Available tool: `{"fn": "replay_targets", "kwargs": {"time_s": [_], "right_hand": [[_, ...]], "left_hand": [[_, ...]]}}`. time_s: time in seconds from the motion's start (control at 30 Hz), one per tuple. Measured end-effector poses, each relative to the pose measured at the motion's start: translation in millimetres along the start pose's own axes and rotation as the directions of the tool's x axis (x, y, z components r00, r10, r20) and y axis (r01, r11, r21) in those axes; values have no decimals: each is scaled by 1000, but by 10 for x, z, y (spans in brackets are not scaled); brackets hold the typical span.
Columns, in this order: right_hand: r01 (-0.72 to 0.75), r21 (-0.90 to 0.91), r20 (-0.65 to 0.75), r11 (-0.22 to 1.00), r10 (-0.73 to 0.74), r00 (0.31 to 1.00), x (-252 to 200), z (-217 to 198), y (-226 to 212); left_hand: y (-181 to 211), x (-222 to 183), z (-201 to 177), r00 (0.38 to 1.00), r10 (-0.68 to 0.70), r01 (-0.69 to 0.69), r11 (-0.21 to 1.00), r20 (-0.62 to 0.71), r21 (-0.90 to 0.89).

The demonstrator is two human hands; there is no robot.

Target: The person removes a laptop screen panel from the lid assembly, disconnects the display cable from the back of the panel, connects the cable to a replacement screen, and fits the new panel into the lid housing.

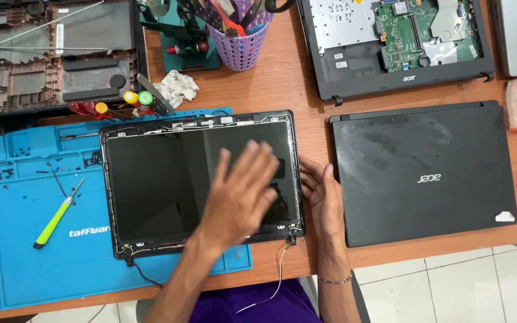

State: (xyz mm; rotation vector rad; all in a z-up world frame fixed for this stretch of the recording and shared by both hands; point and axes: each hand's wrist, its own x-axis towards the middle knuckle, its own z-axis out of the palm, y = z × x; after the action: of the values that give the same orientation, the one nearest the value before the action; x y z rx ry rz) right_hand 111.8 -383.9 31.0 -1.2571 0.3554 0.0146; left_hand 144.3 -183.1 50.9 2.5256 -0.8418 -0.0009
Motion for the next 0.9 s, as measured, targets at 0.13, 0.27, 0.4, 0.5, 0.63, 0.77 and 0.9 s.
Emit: {"fn": "replay_targets", "kwargs": {"time_s": [0.13, 0.27, 0.4, 0.5, 0.63, 0.77, 0.9], "right_hand": [[4, -31, 5, 1000, -4, 1000, -3, 15, -17], [6, 13, 36, 1000, -6, 999, 0, 8, -9], [-7, 26, 22, 1000, 7, 1000, -1, 20, -7], [0, 5, 30, 1000, 0, 1000, -7, 30, -21], [-3, -38, 5, 999, 3, 1000, -46, 35, -14], [20, -40, 15, 999, -19, 1000, 9, 25, -8], [3, -29, 9, 1000, -2, 1000, -6, 14, 11]], "left_hand": [[-97, 170, 14, 992, -80, 85, 995, -101, 47], [162, 41, 177, 999, 52, -52, 998, -14, 20], [347, -373, 219, 960, 255, -240, 962, 115, -127], [191, -566, 70, 963, 268, -263, 958, 29, -113], [26, -435, -1, 999, -51, 51, 998, 12, 37], [210, -291, 158, 1000, 27, -26, 999, -7, 39], [389, -500, 185, 986, 163, -162, 987, 31, -20]]}}
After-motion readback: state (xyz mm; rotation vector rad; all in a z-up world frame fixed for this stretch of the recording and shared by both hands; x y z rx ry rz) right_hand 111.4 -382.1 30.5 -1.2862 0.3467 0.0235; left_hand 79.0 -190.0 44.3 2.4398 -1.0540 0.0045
